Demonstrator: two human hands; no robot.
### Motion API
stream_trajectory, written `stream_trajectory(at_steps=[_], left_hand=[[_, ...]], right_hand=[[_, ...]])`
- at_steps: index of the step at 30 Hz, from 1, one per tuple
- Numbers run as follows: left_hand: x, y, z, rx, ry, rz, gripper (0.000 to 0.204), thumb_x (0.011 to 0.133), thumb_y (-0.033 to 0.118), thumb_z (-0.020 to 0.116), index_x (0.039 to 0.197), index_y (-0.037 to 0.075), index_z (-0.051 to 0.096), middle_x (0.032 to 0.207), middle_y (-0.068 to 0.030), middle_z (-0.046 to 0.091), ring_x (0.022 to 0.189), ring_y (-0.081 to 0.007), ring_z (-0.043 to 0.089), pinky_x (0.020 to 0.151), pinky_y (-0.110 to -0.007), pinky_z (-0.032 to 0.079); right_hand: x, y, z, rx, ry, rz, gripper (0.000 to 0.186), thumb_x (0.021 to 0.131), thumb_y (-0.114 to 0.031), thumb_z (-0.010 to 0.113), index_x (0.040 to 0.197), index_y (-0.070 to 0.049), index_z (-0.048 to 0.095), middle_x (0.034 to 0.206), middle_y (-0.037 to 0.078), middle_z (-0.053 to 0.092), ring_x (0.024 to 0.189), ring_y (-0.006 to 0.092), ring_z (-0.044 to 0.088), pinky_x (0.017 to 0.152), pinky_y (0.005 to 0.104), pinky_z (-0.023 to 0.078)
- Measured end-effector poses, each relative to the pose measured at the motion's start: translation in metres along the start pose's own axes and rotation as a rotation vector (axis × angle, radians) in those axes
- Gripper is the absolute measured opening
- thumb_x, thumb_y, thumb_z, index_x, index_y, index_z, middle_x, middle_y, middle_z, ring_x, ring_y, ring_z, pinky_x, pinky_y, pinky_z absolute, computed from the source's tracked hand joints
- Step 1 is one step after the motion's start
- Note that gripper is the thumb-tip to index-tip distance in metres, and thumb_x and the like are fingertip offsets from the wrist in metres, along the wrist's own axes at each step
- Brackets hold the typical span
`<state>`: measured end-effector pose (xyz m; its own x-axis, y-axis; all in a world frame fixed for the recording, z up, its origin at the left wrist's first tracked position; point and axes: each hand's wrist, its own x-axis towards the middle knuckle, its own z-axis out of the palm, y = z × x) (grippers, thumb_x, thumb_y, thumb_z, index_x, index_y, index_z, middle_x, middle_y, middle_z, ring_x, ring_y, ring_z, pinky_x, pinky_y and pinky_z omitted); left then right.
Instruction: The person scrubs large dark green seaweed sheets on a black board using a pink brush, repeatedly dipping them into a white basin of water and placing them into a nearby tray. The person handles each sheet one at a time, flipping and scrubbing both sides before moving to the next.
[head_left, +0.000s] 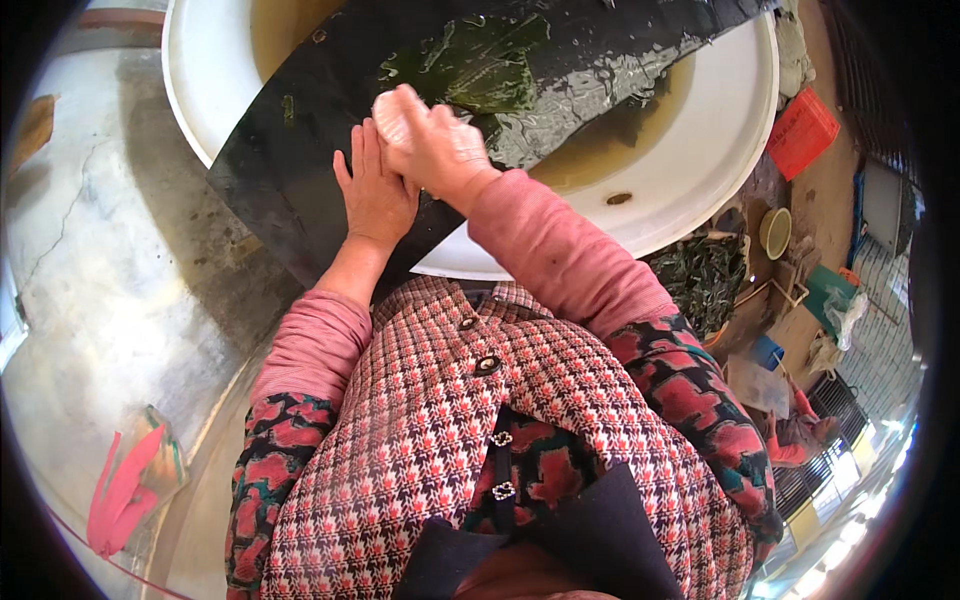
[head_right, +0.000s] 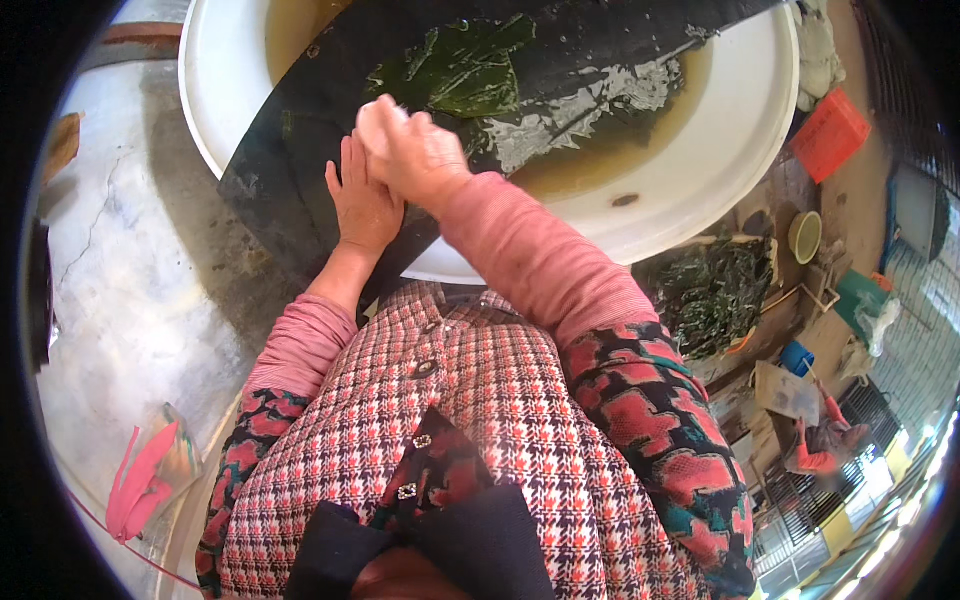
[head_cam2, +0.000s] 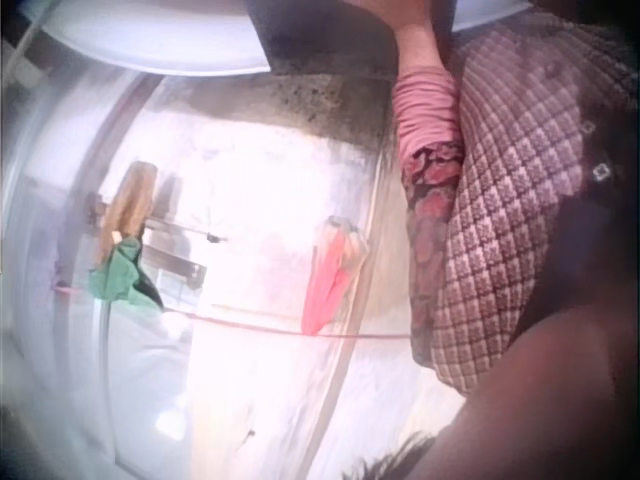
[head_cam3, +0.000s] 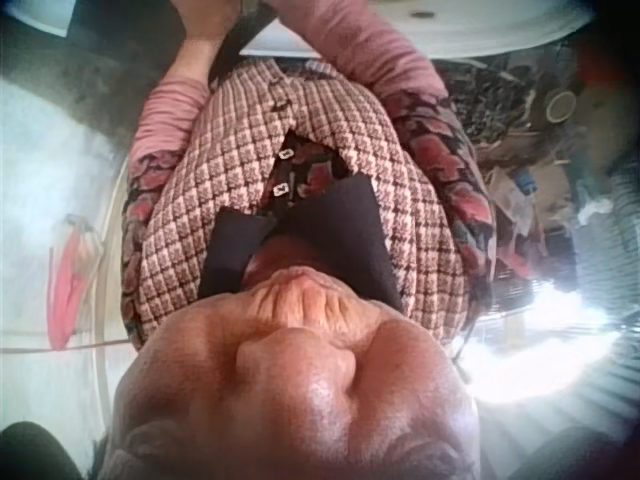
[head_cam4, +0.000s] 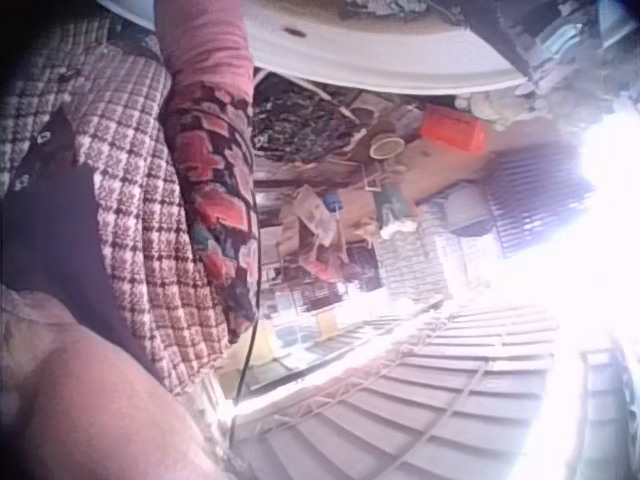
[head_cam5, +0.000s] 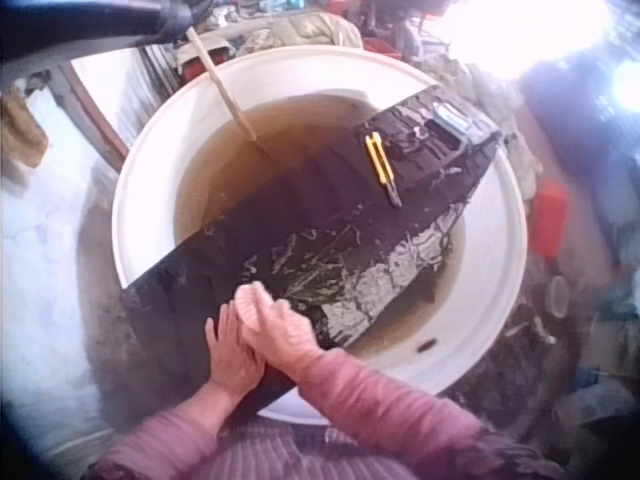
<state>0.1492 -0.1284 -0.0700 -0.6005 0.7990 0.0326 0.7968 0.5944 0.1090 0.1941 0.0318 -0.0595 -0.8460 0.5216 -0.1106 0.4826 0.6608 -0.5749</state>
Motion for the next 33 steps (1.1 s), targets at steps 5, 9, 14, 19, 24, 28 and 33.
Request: stream_trajectory(at_steps=[5, 9, 14, 19, 24, 28, 33], left_hand=[[0.003, 0.005, 0.004, -0.002, 0.052, -0.030, 0.069, 0.091, 0.036, 0.055, 0.143, -0.003, 0.034, 0.154, -0.0192, 0.028, 0.143, -0.0335, 0.025, 0.110, -0.059, 0.022], [0.003, 0.004, 0.004, 0.003, 0.075, -0.026, 0.067, 0.092, 0.036, 0.053, 0.143, -0.003, 0.034, 0.154, -0.0196, 0.027, 0.143, -0.0341, 0.026, 0.110, -0.060, 0.023], [0.000, 0.001, 0.005, 0.003, 0.095, -0.001, 0.068, 0.092, 0.036, 0.054, 0.144, -0.003, 0.034, 0.152, -0.0206, 0.030, 0.142, -0.0348, 0.027, 0.110, -0.060, 0.023], [0.005, 0.002, 0.003, 0.050, 0.029, -0.030, 0.067, 0.090, 0.036, 0.056, 0.142, -0.001, 0.038, 0.152, -0.0193, 0.033, 0.141, -0.0336, 0.029, 0.110, -0.057, 0.024], [0.016, 0.002, -0.006, -0.135, 0.380, 0.066, 0.045, 0.083, 0.028, 0.067, 0.117, 0.000, 0.059, 0.116, -0.0198, 0.063, 0.108, -0.0386, 0.058, 0.093, -0.046, 0.046], [0.045, 0.004, 0.001, -0.220, 0.237, -0.139, 0.059, 0.075, 0.030, 0.078, 0.115, -0.007, 0.056, 0.106, -0.0248, 0.063, 0.100, -0.0395, 0.060, 0.088, -0.047, 0.047], [0.084, 0.019, 0.006, -0.469, -0.038, -0.542, 0.051, 0.073, 0.019, 0.080, 0.108, -0.012, 0.059, 0.087, -0.0175, 0.067, 0.075, -0.0260, 0.064, 0.074, -0.038, 0.051]], right_hand=[[-0.043, 0.072, -0.067, -0.392, 0.060, -0.044, 0.042, 0.089, -0.022, 0.052, 0.130, -0.020, 0.050, 0.108, 0.013, 0.062, 0.074, 0.0365, 0.065, 0.066, 0.0488, 0.057], [-0.041, 0.056, -0.097, -0.362, 0.213, 0.076, 0.029, 0.086, -0.020, 0.055, 0.114, -0.014, 0.050, 0.092, 0.012, 0.059, 0.072, 0.0342, 0.064, 0.059, 0.0457, 0.056], [-0.038, -0.011, -0.038, 0.057, 0.035, -0.102, 0.047, 0.084, -0.035, 0.059, 0.126, -0.016, 0.050, 0.099, 0.023, 0.062, 0.083, 0.0420, 0.066, 0.076, 0.0492, 0.055], [-0.035, 0.083, -0.060, -0.070, 0.178, 0.222, 0.045, 0.080, -0.024, 0.059, 0.124, -0.021, 0.050, 0.111, 0.015, 0.060, 0.083, 0.0383, 0.065, 0.073, 0.0498, 0.055], [-0.088, 0.185, -0.108, -0.323, 0.555, 0.088, 0.046, 0.085, -0.029, 0.061, 0.128, -0.020, 0.047, 0.103, 0.017, 0.066, 0.073, 0.0414, 0.065, 0.068, 0.0499, 0.054], [-0.144, 0.224, -0.117, -0.010, 0.584, 0.423, 0.054, 0.081, -0.032, 0.066, 0.128, -0.015, 0.047, 0.101, 0.020, 0.066, 0.088, 0.0403, 0.065, 0.081, 0.0482, 0.053], [-0.177, 0.240, -0.114, 0.083, 0.716, 0.474, 0.081, 0.074, -0.036, 0.072, 0.142, -0.012, 0.034, 0.096, 0.022, 0.063, 0.088, 0.0402, 0.064, 0.078, 0.0474, 0.053]])
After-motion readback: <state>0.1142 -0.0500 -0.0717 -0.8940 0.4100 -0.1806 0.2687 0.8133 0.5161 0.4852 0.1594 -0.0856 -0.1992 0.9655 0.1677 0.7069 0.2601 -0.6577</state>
